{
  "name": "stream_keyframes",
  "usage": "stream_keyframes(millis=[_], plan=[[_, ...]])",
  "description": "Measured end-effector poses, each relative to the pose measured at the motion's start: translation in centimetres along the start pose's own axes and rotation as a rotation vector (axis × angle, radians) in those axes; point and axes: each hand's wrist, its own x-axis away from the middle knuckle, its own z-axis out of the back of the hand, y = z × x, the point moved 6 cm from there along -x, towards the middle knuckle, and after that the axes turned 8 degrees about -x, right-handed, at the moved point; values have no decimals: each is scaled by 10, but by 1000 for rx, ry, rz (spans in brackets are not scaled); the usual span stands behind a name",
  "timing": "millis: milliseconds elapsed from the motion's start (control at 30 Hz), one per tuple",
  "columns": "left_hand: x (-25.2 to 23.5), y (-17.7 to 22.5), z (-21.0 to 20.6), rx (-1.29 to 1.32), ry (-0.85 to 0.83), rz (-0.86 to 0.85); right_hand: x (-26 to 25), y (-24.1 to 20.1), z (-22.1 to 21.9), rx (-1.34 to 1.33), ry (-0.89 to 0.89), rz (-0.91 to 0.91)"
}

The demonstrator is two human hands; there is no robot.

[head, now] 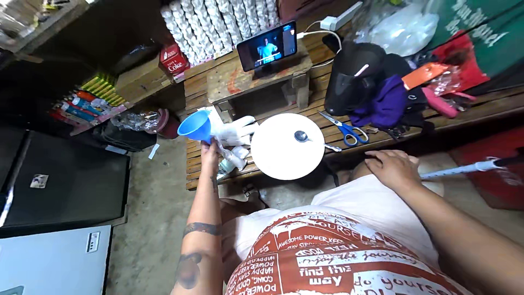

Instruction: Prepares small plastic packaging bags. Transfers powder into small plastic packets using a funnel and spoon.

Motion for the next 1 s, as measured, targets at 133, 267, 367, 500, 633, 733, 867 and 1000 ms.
stream_keyframes(millis=[133, 267, 367, 500, 633, 733, 867, 1000], plan=[[4, 7, -19, -17, -10, -52, -2, -6, -1, 1, -29, 3], [39, 13, -33, -189, -81, -48, 0, 0, 1, -74, 35, 14], [50, 12, -43, -191, -155, -123, 3, -11, 12, -216, 132, 73], [67, 15, -53, -265, -266, -256, 2, -93, 18, -582, 29, 229], [78, 22, -63, -403, -335, -365, 1, -191, -11, -953, -418, 141], [81, 25, -68, -552, -434, -411, 2, -229, -30, -1096, -607, 21], [83, 24, -66, -611, -493, -426, 1, -241, -35, -1270, -604, -94], [89, 24, -65, -610, -499, -408, 7, -240, -38, -1346, -648, -155]])
